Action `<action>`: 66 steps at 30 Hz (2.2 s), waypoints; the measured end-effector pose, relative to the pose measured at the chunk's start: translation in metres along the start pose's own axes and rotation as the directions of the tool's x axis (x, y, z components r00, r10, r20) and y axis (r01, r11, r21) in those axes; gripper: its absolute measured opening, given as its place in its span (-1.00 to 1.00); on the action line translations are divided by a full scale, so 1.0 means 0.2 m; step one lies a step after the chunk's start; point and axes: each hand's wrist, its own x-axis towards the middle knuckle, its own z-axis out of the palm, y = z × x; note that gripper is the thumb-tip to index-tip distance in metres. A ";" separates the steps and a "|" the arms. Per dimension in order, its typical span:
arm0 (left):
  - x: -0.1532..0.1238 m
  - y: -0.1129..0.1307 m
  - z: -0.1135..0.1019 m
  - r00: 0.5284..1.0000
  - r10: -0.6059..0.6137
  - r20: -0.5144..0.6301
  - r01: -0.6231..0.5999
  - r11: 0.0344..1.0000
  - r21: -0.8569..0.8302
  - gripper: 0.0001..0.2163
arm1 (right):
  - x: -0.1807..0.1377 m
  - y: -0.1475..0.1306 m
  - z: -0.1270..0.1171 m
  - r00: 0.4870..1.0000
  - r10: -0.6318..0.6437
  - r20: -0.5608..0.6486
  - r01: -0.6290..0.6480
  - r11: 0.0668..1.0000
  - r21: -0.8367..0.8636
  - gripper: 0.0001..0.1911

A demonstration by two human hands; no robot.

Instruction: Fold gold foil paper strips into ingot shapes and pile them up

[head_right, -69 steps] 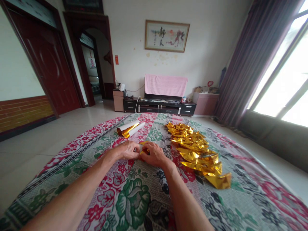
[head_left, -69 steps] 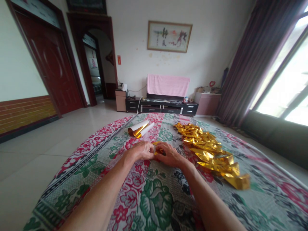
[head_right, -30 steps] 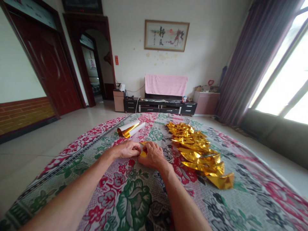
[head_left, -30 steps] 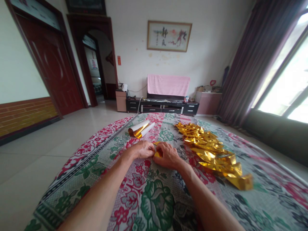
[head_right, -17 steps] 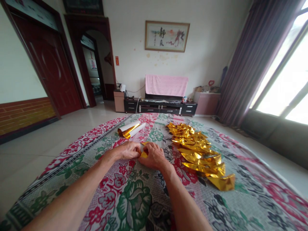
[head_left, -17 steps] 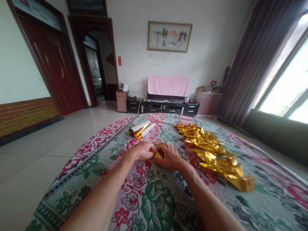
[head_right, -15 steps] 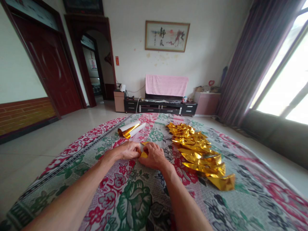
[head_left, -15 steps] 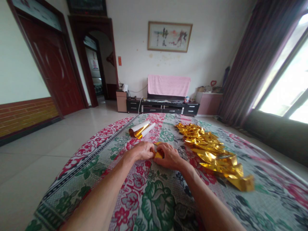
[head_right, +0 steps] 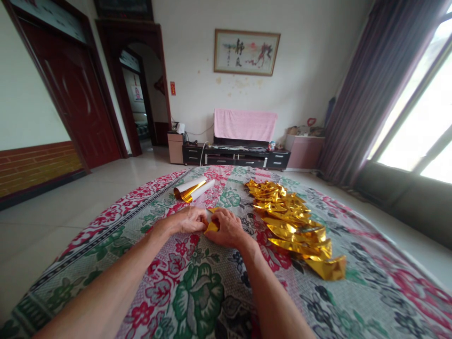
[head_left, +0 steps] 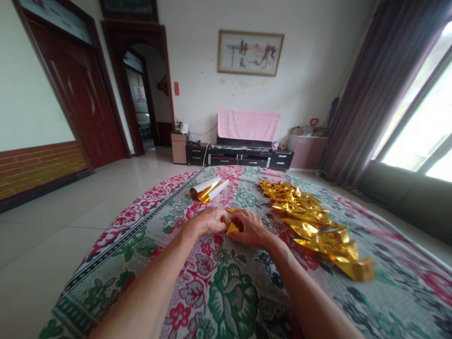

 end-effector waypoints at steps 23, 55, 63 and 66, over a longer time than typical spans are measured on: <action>-0.01 0.01 -0.01 0.999 0.036 -0.022 -0.036 0.999 -0.003 -0.77 | 0.00 -0.04 0.05 0.995 0.027 -0.100 -0.032 0.998 -0.054 -0.70; 0.04 -0.03 0.06 0.990 -0.068 -0.122 0.079 0.993 0.089 -0.78 | -0.01 -0.06 0.03 0.993 0.064 -0.095 -0.068 0.997 -0.047 -0.73; 0.04 -0.03 0.05 0.992 -0.062 -0.107 0.071 0.994 0.083 -0.80 | -0.01 -0.06 0.03 0.993 0.060 -0.099 -0.065 0.997 -0.044 -0.74; 0.02 -0.01 0.04 0.991 -0.059 -0.120 0.069 0.994 0.084 -0.79 | 0.00 -0.06 0.03 0.993 0.058 -0.100 -0.062 0.997 -0.035 -0.74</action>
